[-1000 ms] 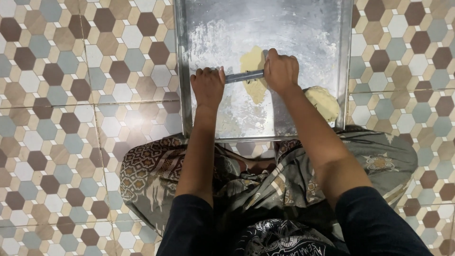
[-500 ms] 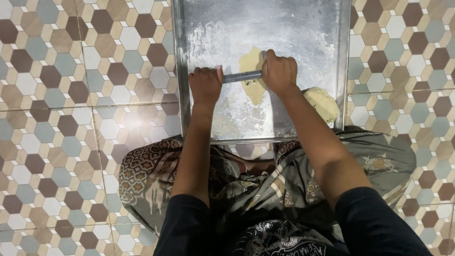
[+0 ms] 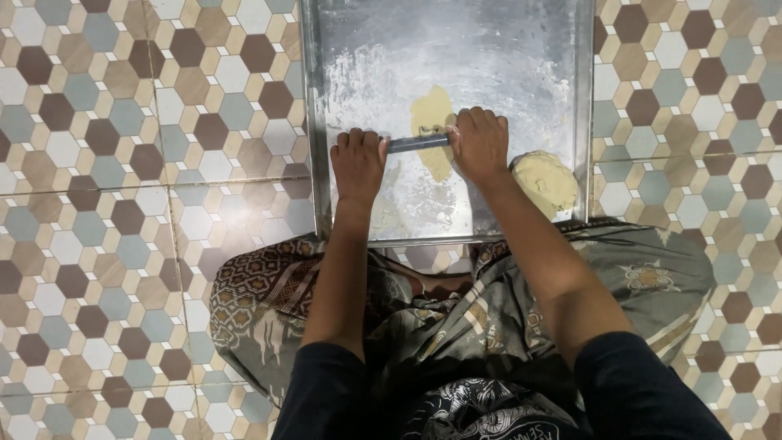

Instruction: Rolling out dough on a metal tray and using a star-shaped cutter to create cookie shapes.

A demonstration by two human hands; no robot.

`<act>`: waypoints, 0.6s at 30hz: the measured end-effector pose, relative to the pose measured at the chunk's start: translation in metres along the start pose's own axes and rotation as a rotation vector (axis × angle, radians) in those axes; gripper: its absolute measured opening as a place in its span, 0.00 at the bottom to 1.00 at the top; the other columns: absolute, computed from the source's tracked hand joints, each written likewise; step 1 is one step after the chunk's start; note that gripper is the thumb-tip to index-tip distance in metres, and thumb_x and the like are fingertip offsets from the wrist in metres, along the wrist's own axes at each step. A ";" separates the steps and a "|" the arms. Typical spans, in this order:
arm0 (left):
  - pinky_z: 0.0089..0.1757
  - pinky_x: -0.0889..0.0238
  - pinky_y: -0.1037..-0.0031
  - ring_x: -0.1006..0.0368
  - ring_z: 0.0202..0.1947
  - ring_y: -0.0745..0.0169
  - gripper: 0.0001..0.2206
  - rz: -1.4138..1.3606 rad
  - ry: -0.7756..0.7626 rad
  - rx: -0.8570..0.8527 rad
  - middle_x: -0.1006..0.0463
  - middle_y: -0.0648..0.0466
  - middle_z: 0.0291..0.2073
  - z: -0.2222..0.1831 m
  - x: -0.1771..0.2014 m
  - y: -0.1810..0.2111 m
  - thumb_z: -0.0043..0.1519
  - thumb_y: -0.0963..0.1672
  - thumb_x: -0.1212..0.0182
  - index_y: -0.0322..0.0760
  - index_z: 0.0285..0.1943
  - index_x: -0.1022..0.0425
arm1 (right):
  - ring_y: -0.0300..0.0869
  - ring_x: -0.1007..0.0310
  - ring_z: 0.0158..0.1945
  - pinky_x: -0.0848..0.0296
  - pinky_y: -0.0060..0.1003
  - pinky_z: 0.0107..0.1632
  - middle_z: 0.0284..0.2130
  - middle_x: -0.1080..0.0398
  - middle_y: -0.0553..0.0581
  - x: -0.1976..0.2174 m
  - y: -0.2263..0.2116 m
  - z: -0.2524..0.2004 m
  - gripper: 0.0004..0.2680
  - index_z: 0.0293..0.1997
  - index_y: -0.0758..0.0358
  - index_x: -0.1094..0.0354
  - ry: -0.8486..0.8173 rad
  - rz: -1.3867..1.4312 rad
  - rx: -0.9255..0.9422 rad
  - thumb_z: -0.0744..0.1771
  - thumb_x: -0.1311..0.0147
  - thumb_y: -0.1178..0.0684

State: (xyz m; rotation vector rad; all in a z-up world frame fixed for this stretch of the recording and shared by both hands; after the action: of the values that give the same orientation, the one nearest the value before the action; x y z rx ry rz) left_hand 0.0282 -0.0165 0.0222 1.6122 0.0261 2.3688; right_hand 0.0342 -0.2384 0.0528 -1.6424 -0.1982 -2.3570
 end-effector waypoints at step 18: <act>0.43 0.34 0.59 0.26 0.43 0.53 0.18 0.074 -0.133 0.057 0.25 0.53 0.34 0.009 -0.012 -0.006 0.72 0.54 0.56 0.46 0.38 0.24 | 0.41 0.28 0.23 0.37 0.39 0.35 0.19 0.35 0.47 -0.030 0.013 0.025 0.15 0.34 0.51 0.36 -0.063 -0.093 -0.039 0.74 0.67 0.41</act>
State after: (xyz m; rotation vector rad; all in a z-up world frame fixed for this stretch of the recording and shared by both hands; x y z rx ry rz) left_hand 0.0415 -0.0150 0.0133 1.8244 0.0077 2.3280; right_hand 0.0704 -0.2402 0.0329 -1.7629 -0.2475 -2.3928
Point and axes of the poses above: each hand's wrist, its own z-axis towards the middle knuckle, its own x-axis out of the back of the hand, y = z × x, the point moved 7 cm from there along z, towards the middle knuckle
